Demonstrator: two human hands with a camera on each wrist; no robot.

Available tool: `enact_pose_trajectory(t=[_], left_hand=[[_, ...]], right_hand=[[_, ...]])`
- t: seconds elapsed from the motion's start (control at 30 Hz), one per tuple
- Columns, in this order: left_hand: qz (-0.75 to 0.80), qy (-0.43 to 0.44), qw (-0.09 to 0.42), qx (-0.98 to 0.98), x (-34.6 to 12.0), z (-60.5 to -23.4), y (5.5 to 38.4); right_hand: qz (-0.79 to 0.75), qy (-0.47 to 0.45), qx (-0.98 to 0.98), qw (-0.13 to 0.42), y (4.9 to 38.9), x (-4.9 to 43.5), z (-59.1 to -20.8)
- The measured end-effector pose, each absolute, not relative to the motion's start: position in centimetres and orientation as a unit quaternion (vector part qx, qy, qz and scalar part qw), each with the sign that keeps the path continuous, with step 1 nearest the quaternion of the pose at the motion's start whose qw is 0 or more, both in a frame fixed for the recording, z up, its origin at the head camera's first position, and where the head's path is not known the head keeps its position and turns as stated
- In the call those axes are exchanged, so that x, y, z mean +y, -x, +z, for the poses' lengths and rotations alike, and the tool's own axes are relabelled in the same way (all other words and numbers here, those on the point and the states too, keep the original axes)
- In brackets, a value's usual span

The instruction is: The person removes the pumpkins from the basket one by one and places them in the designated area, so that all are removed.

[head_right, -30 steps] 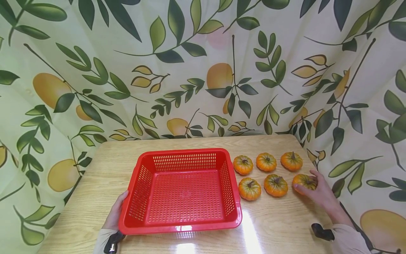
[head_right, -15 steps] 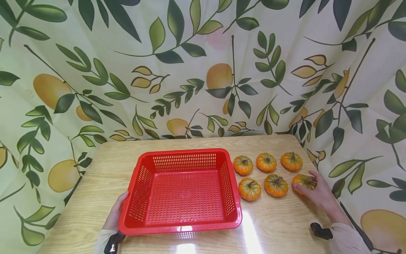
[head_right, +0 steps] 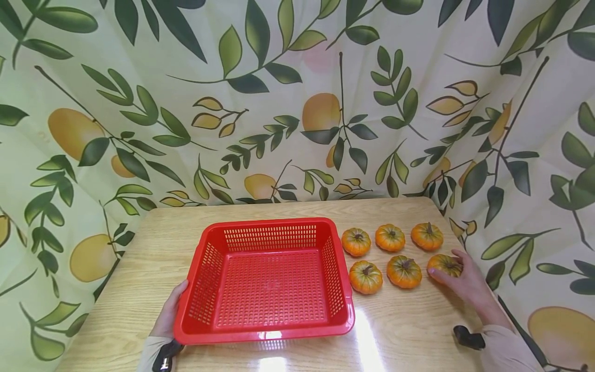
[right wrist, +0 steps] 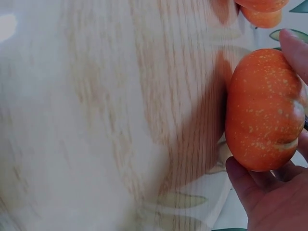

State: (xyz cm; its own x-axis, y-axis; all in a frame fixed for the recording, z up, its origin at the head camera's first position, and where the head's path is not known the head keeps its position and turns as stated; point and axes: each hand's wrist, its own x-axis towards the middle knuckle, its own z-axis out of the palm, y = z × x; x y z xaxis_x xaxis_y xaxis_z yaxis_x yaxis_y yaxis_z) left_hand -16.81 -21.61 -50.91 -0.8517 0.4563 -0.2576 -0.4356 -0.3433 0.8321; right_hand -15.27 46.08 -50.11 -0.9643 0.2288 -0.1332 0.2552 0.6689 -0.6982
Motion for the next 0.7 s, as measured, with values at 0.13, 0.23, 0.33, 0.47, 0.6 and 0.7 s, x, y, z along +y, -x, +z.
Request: enact_pose_trajectory(t=[0.13, 0.23, 0.33, 0.47, 0.6, 0.7], left_hand=[[0.817, -0.004, 0.267, 0.511, -21.6, -50.9, 16.7], [0.818, -0.003, 0.268, 0.509, -21.7, -50.9, 16.7], [0.820, -0.006, 0.269, 0.505, -21.8, -50.9, 16.6], [0.821, -0.005, 0.265, 0.506, -21.8, -50.9, 16.5], [0.821, -0.012, 0.264, 0.507, -22.0, -50.9, 16.3], [0.820, -0.002, 0.254, 0.512, -21.8, -51.1, 16.1]], right_hand=[[-0.383, -0.123, 0.915, 0.009, 15.2, 46.2, -50.3], [-0.383, -0.117, 0.916, 0.011, 15.4, 46.2, -50.3], [-0.384, -0.116, 0.916, 0.019, 15.6, 46.2, -50.1], [-0.380, -0.114, 0.917, 0.031, 15.8, 46.2, -49.6], [-0.375, -0.115, 0.919, 0.035, 16.0, 46.2, -49.0], [-0.373, -0.111, 0.921, 0.030, 16.2, 46.4, -48.5]])
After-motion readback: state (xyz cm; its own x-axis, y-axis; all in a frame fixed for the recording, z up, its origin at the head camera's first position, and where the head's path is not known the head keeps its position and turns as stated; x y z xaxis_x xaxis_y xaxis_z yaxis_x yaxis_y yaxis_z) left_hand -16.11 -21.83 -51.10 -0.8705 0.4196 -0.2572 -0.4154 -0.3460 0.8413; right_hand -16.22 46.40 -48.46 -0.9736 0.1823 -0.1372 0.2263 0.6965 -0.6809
